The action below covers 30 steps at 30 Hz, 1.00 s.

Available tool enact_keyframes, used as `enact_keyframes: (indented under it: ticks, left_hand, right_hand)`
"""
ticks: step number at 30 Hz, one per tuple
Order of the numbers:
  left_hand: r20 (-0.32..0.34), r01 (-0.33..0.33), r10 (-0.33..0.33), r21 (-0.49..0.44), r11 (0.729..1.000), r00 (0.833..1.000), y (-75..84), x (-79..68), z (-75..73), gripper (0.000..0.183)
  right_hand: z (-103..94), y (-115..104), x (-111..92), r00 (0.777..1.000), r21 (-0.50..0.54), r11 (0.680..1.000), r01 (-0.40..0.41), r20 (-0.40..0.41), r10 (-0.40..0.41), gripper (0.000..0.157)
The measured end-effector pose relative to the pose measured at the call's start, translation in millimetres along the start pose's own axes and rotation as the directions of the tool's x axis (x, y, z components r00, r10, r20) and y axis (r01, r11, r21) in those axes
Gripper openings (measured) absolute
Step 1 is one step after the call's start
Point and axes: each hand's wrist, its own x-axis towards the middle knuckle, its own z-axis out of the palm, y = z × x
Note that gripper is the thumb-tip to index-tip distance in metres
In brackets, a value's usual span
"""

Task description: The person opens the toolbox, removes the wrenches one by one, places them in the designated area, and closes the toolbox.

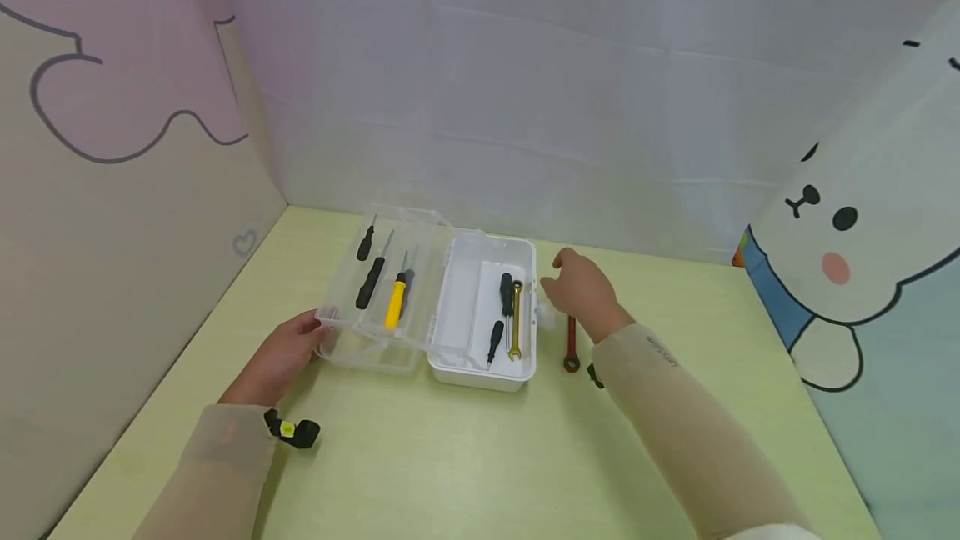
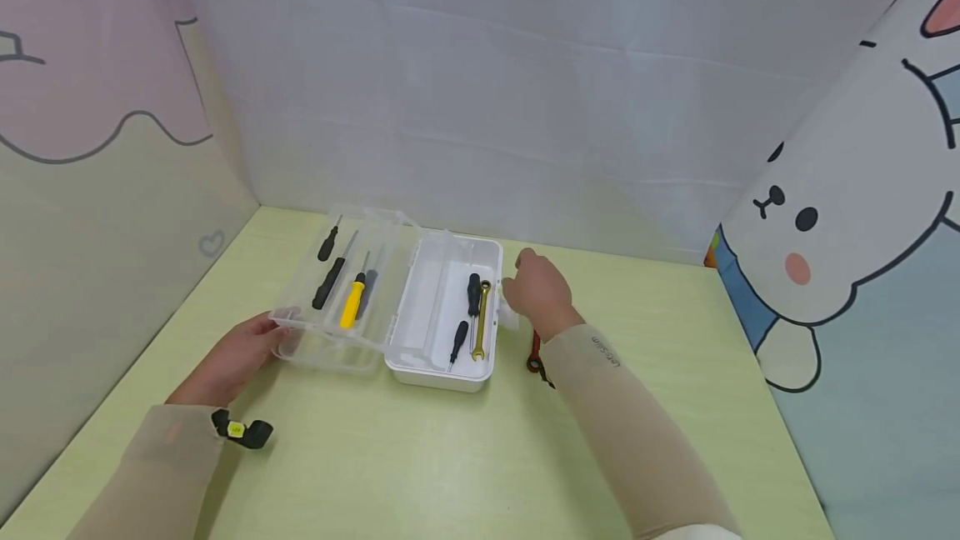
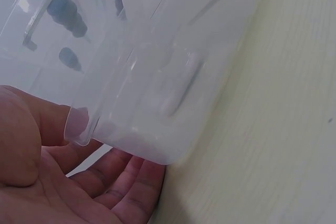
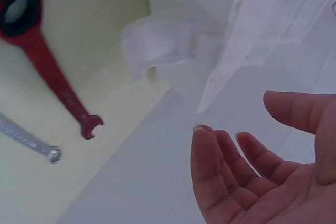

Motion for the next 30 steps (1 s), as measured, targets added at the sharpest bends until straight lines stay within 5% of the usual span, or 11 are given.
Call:
enact_keyframes:
  ticks: [15,30]
  left_hand:
    - [0.000,-0.006,0.006,-0.021,1.000,1.000,-0.5,0.2,2.0,0.055]
    - [-0.011,-0.026,0.027,0.022,0.999,1.000,1.7,-5.2,3.1,0.054]
  right_hand:
    - [23.8,-60,4,0.998,0.027,0.998,0.051,0.029,-0.052,0.045]
    - [72.1,-63,14,0.994,-0.068,0.996,0.058,0.099,-0.051,0.043]
